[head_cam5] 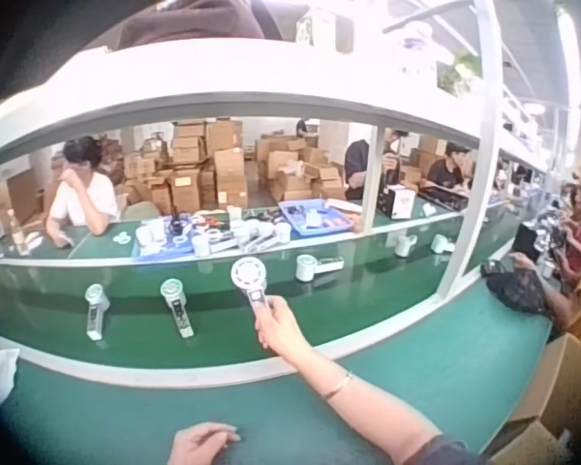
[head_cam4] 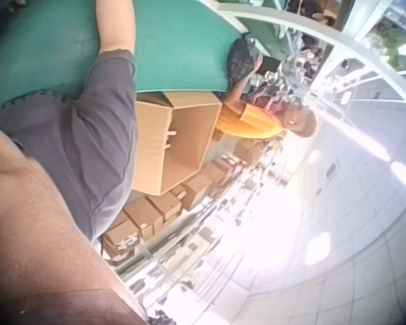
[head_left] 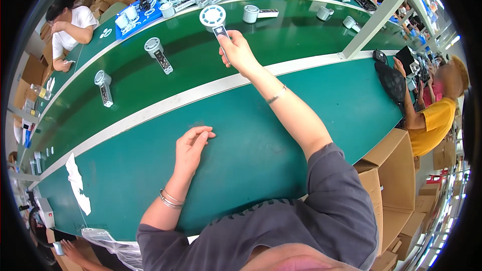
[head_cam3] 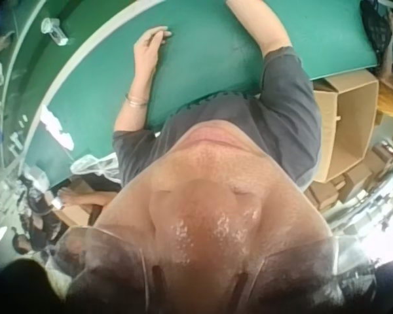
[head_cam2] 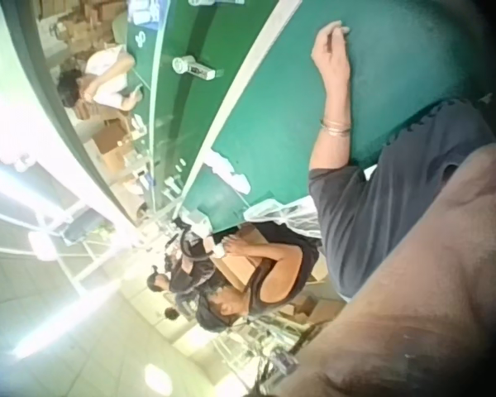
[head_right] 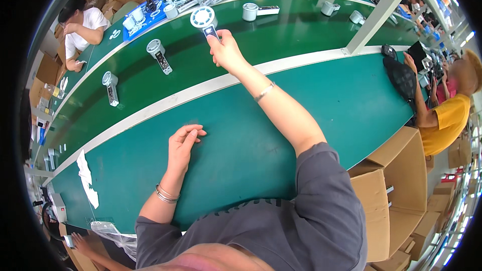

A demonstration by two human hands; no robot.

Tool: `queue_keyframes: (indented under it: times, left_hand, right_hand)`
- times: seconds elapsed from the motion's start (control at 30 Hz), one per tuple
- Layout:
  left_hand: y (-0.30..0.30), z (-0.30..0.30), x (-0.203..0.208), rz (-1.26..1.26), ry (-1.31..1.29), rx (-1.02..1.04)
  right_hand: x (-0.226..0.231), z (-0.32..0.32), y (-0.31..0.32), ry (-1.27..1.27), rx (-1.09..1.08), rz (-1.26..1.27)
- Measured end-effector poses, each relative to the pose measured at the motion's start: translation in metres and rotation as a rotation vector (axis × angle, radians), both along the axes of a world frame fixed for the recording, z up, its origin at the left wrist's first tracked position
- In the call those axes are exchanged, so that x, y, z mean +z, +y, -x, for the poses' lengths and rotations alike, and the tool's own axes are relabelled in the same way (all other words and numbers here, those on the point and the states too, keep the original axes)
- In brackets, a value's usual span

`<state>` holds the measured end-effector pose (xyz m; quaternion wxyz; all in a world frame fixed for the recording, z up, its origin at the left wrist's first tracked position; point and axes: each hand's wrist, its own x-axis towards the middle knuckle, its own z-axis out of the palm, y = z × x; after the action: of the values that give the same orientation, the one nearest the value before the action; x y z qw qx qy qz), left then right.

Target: The person tests handheld fans on a conveyor table by turning them on to check their airflow and displays, places units into a cardboard box, and picks up more fans along the line.

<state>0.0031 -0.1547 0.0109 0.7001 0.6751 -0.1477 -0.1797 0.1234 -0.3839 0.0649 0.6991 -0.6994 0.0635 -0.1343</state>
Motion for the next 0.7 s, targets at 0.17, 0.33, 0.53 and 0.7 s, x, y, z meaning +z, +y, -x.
queue_keyframes:
  times: [0.17, 0.33, 0.53, 0.7]
  left_hand:
    - [-0.011, 0.011, 0.067, 0.267, -0.121, -0.107]
    - [-0.037, 0.018, 0.155, 0.642, -0.277, -0.324]
    - [0.014, 0.037, 0.16, 0.617, -0.311, -0.321]
    - [-0.027, 0.024, 0.18, 0.652, -0.363, -0.316]
  right_hand:
    - [-0.028, -0.073, -0.025, 0.157, -0.019, 0.148]
    - [-0.074, -0.131, -0.037, 0.111, -0.303, 0.866]
    - [-0.071, -0.124, -0.022, 0.093, -0.349, 0.979]
    - [-0.055, -0.095, -0.053, -0.007, -0.333, 0.989]
